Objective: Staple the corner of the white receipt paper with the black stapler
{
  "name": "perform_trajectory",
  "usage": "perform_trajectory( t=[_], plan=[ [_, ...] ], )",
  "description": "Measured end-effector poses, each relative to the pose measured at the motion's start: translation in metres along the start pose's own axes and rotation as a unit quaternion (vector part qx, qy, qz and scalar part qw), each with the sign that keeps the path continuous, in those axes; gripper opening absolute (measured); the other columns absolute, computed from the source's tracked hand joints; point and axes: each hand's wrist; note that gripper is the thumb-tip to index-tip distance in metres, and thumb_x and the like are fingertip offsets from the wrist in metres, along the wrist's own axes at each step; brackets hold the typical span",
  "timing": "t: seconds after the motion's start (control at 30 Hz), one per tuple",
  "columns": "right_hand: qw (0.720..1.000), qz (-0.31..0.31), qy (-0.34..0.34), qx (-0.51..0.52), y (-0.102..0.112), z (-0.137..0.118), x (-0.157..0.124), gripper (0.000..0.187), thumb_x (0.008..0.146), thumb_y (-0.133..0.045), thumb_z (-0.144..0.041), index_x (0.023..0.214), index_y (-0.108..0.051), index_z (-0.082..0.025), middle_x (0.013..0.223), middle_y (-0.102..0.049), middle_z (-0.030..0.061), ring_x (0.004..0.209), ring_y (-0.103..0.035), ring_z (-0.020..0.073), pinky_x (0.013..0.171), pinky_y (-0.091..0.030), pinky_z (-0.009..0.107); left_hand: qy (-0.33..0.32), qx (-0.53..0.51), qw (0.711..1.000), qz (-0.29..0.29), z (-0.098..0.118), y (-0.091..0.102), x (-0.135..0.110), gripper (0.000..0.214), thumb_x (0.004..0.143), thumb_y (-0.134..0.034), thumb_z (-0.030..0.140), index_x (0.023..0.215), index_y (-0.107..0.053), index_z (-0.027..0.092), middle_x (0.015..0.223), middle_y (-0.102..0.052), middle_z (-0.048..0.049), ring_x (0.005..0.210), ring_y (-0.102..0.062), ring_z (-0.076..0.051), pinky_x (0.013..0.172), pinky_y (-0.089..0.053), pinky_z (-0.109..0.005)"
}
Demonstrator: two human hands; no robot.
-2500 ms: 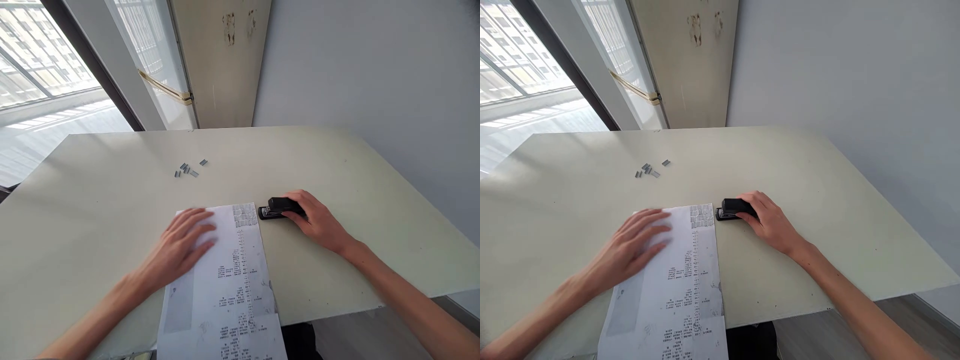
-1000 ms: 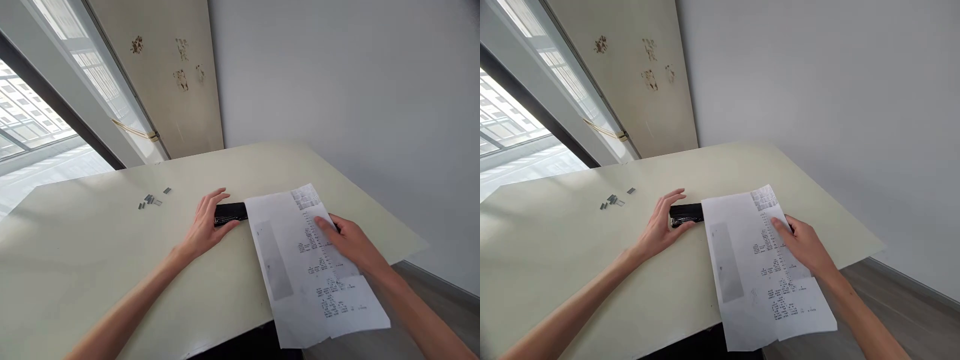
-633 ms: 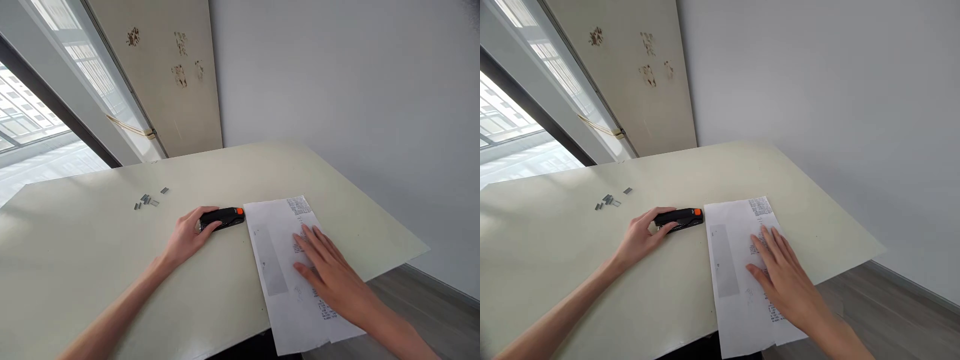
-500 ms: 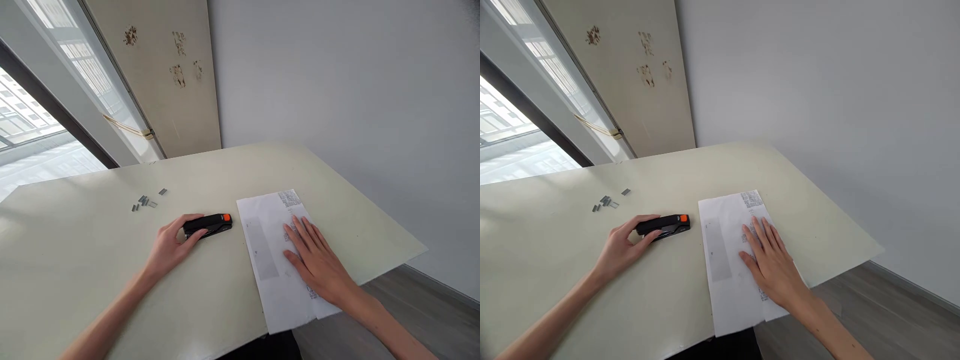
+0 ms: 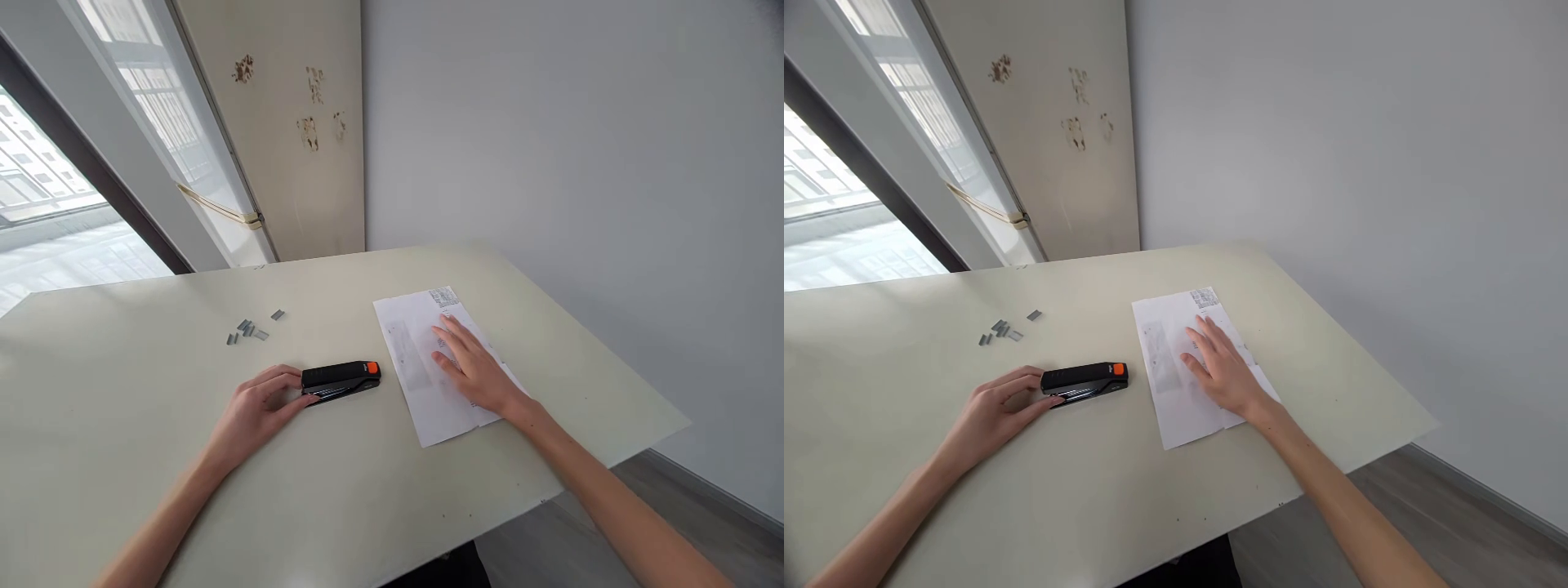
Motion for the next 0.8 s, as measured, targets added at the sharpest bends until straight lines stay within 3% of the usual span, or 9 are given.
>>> perform_trajectory(
  t=[0.1, 0.17, 0.33, 0.63, 0.8],
  plan=[
    [0.992, 0.016, 0.024, 0.119, -0.011, -0.031, 0.001, 0.051, 0.111, -0.036, -0.055, 0.151, -0.054, -0.031, 0.170, -0.042, 0.0057, 0.161, -0.030, 0.0267, 0.123, -0.044, 0.055, -0.011, -0.009, 1.000, 0.006, -0.003, 0.000, -0.001, 0.036, 0.096, -0.064, 0.059, 0.090, -0.079, 0.026, 0.105, -0.077, -0.0050, 0.088, -0.071, -0.021, 0.082, -0.058, -0.031],
    [0.984, 0.027, 0.047, 0.171, -0.023, -0.051, 0.008, 0.046, 0.111, -0.037, -0.051, 0.144, -0.060, -0.031, 0.162, -0.053, 0.0067, 0.157, -0.040, 0.0261, 0.123, -0.044, 0.054, -0.018, -0.010, 1.000, 0.016, -0.004, -0.001, -0.002, 0.035, 0.096, -0.065, 0.057, 0.091, -0.079, 0.026, 0.105, -0.077, -0.0054, 0.088, -0.071, -0.021, 0.082, -0.059, -0.031],
    [0.975, 0.034, 0.084, 0.202, -0.050, -0.085, 0.036, 0.042, 0.111, -0.037, -0.047, 0.136, -0.064, -0.027, 0.152, -0.062, 0.0085, 0.149, -0.050, 0.0238, 0.123, -0.044, 0.049, -0.027, -0.008, 1.000, 0.008, -0.007, -0.002, -0.003, 0.033, 0.095, -0.067, 0.055, 0.087, -0.077, 0.024, 0.104, -0.076, -0.0052, 0.085, -0.071, -0.020, 0.074, -0.058, -0.028],
    [0.987, 0.069, 0.128, 0.071, -0.069, -0.091, 0.040, 0.041, 0.112, -0.028, -0.032, 0.129, -0.065, -0.027, 0.143, -0.067, 0.0066, 0.154, -0.040, 0.0293, 0.124, -0.038, 0.057, -0.035, -0.013, 0.999, -0.013, -0.008, -0.001, -0.002, 0.034, 0.098, -0.063, 0.053, 0.087, -0.075, 0.024, 0.108, -0.076, -0.0065, 0.090, -0.072, -0.021, 0.081, -0.057, -0.031],
    [0.986, 0.104, 0.126, 0.026, -0.074, -0.091, 0.035, 0.038, 0.111, -0.028, -0.027, 0.130, -0.061, -0.026, 0.146, -0.064, 0.0080, 0.159, -0.031, 0.0329, 0.122, -0.037, 0.060, -0.056, 0.000, 0.998, -0.033, -0.023, 0.009, -0.012, 0.030, 0.097, -0.065, 0.053, 0.106, -0.075, 0.026, 0.118, -0.075, -0.0073, 0.104, -0.071, -0.024, 0.090, -0.058, -0.033]
  ],
)
Point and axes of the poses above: each hand's wrist, its own x-axis towards the middle knuckle, its own y-axis out of the back of the hand, z = x × y
